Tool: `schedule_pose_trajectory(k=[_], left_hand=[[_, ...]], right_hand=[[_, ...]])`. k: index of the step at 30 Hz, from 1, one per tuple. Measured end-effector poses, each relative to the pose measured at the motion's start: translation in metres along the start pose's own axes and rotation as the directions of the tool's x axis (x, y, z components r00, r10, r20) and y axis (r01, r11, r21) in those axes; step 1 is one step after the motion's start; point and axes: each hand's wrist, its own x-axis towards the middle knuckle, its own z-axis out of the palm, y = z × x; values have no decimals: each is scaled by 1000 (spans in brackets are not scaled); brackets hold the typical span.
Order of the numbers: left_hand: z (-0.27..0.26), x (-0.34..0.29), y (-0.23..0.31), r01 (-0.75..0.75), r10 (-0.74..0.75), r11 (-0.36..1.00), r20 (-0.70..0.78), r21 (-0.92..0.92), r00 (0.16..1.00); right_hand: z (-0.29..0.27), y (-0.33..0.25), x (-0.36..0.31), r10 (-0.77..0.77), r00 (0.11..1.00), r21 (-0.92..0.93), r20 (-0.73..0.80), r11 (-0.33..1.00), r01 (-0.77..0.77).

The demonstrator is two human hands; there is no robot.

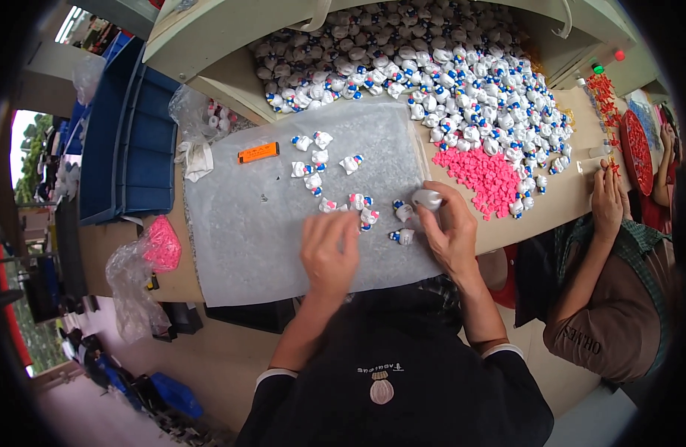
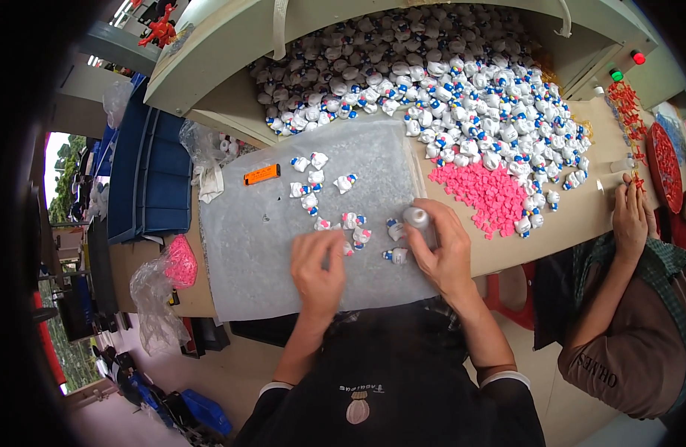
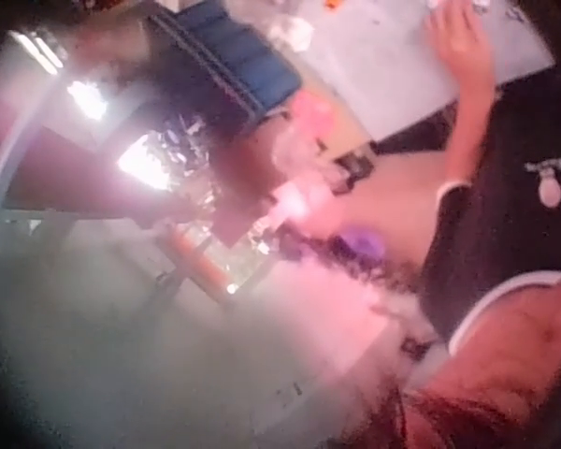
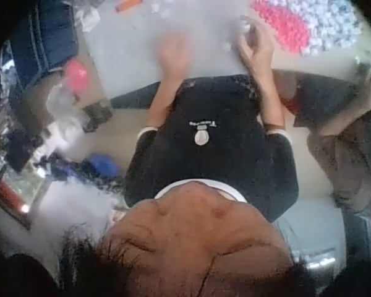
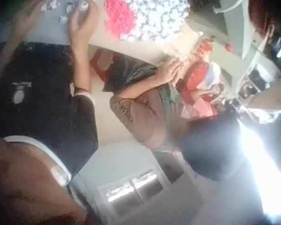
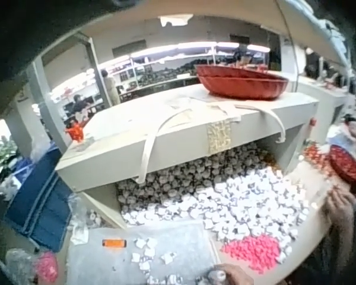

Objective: The person assembles small figurines by applying glue from a bottle onto the figurine heads, attaching small bows onto them by hand, and placing the assembled figurines onto a sheet.

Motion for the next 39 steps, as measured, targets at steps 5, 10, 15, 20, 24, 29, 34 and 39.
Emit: schedule_pose_trajectory(k=[5,10,15,20,24,29,34,39], left_hand=[[-11,36,-35,329,-330,899,-44,288,943],[-9,41,-51,379,-390,907,30,183,920],[-23,26,-33,419,-430,836,50,-354,901],[-25,-7,-5,590,-484,398,386,-702,786],[-17,-24,-3,548,-460,439,346,-712,818],[-13,-31,-1,540,-428,404,368,-739,825],[-13,-33,0,556,-437,429,375,-712,818],[-12,-32,3,531,-411,468,359,-706,838]], right_hand=[[-8,-7,-17,121,993,240,12,963,-121],[-16,-17,-17,19,999,143,44,989,-25],[-19,-29,-22,-5,995,139,100,990,-9],[-19,-39,-24,-82,981,226,174,973,41],[-18,-43,-20,-228,957,167,181,966,199],[-14,-41,-25,-208,953,182,218,969,170],[-12,-42,-27,-200,953,162,226,973,165],[-11,-41,-28,-148,959,135,243,984,117]])
